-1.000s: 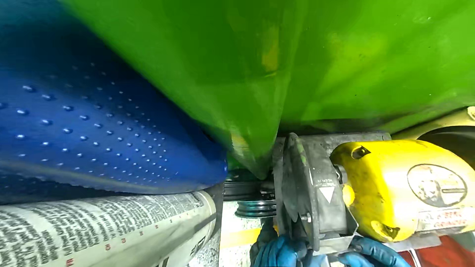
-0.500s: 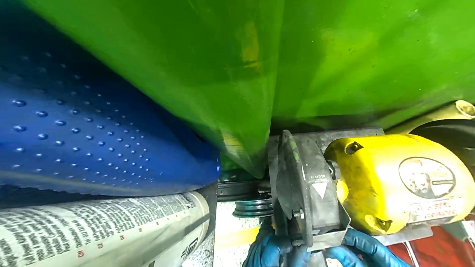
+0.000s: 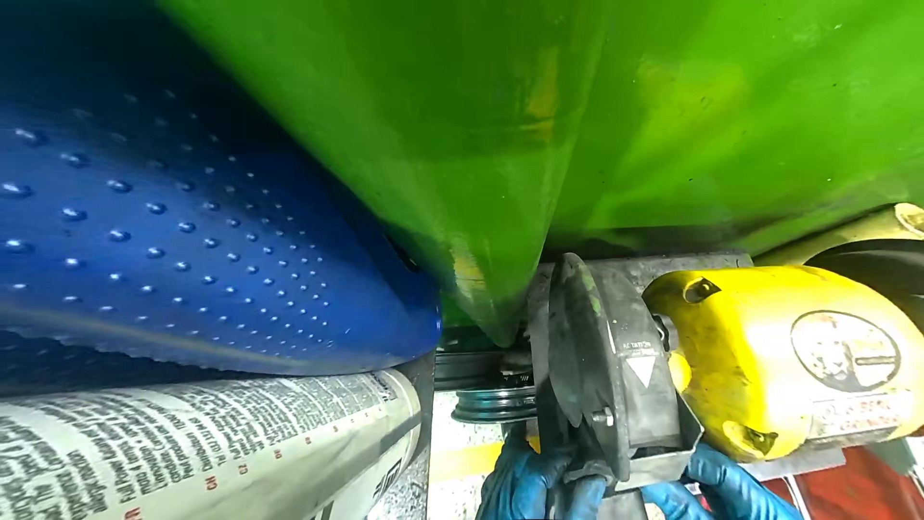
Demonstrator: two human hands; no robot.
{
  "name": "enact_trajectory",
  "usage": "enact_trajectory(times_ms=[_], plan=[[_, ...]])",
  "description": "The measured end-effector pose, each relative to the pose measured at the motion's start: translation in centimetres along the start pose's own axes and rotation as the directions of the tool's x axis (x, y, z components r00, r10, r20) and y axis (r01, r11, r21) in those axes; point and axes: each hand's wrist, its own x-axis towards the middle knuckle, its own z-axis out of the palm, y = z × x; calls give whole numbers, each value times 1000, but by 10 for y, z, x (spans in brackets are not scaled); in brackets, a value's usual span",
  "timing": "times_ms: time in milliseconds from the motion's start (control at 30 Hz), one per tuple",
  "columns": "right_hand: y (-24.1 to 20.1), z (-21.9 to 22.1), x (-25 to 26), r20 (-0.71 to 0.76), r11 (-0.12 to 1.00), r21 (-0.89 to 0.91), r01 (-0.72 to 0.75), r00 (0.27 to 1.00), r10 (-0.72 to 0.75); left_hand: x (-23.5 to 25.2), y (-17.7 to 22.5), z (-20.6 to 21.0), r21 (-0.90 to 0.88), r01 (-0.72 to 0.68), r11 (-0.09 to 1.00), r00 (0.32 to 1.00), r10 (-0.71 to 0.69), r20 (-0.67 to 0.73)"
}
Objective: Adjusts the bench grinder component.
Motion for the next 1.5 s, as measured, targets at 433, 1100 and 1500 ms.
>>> enact_trajectory(times_ms=[433, 1100, 1500], plan=[[-1, 2, -2, -46, 1000, -20, -1, 999, 0, 0, -2, 5, -4, -43, 999, 999, 43, -6], [11, 31, -5, -196, 971, -116, 211, 953, -231, -2, -17, -2, -101, -74, 992, 995, 68, -67], [9, 46, -10, -199, 962, -175, 208, 950, -241, -6, -25, -12, -180, -37, 983, 996, 21, -91]])
